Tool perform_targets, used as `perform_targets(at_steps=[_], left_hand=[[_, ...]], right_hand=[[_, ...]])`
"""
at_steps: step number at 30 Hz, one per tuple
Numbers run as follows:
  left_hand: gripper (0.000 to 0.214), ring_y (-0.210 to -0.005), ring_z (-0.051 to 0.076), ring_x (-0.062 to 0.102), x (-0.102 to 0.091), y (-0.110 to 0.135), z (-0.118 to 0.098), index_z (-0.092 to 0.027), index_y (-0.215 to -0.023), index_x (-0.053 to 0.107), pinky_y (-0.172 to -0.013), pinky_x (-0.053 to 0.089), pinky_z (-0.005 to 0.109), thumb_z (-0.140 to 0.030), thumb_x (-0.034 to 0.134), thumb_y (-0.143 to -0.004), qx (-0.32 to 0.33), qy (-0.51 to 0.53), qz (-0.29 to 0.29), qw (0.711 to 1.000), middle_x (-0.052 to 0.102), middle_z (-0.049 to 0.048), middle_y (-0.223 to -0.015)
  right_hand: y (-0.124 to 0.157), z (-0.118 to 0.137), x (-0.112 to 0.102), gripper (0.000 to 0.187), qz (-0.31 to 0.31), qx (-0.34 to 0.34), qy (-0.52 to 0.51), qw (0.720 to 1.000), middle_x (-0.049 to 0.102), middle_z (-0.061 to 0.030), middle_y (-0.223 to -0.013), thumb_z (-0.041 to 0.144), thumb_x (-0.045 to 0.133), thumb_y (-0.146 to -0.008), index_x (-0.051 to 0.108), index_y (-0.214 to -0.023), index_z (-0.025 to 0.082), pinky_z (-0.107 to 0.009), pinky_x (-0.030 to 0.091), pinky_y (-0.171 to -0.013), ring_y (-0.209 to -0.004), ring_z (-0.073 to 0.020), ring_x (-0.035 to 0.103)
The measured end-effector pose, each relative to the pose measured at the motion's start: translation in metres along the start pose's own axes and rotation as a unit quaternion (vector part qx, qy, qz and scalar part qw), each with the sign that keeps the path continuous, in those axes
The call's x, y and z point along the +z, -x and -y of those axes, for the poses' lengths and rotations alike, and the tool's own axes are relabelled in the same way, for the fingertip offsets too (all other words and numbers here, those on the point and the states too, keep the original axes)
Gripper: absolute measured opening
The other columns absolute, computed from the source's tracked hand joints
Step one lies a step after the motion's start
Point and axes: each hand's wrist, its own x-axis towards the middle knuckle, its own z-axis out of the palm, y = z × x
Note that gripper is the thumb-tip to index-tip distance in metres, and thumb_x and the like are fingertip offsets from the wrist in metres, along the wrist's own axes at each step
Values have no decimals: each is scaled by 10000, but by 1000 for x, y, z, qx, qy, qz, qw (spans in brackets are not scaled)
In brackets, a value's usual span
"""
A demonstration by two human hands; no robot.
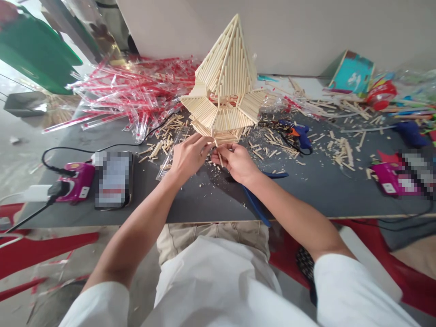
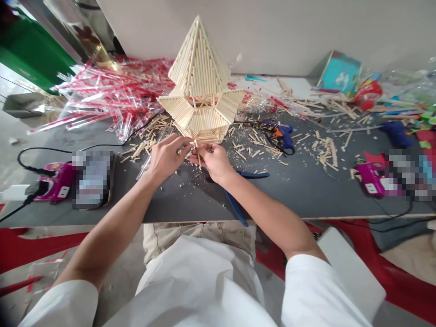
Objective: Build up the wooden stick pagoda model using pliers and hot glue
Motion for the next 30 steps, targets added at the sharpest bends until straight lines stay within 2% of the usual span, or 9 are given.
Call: perform_targets(at_steps=[6,11,18,23,25,30], left_hand=[[238,-877,172,711,-4,1,-3,-227,-1247,686,-678,446,296,-307,598,-1041,-46,15,32,998,781,50,-1031],[231,-852,172,708,-4,0,-2,-221,-1229,665,-669,444,301,-306,625,-1018,-73,11,38,997,780,53,-1081],[266,-935,199,722,-2,2,1,-232,-1278,647,-666,450,313,-265,601,-1019,-72,-7,39,997,775,57,-1112],[245,-890,194,715,0,3,3,-244,-1240,687,-645,451,302,-274,558,-1034,-47,-14,43,998,759,61,-1093],[281,-876,197,711,0,3,4,-260,-1257,705,-643,460,300,-246,554,-1020,-39,-21,61,997,747,70,-1073],[532,-919,208,712,1,4,7,-328,-1427,661,-673,483,296,-143,599,-932,-23,-17,90,995,733,68,-1161]], right_hand=[[2,2,4,246,5,-2,-26,1000,679,14,-751,84,703,-921,610,-711,174,-281,629,-887,-693,-83,690],[0,-1,1,238,18,-11,-37,999,655,24,-765,99,764,-878,620,-704,172,-270,616,-921,-730,-78,684],[-1,-3,1,225,29,-5,-62,998,660,23,-751,52,699,-906,646,-716,160,-259,624,-876,-743,-80,676],[2,-1,8,249,19,0,-65,998,644,39,-745,45,703,-893,626,-690,166,-258,609,-914,-730,-69,666],[2,-1,11,244,21,3,-71,997,650,42,-744,32,702,-884,627,-697,169,-254,606,-918,-713,-65,660],[2,4,18,288,14,18,-94,995,638,45,-693,-27,601,-912,637,-701,166,-210,597,-879,-675,-50,644]])
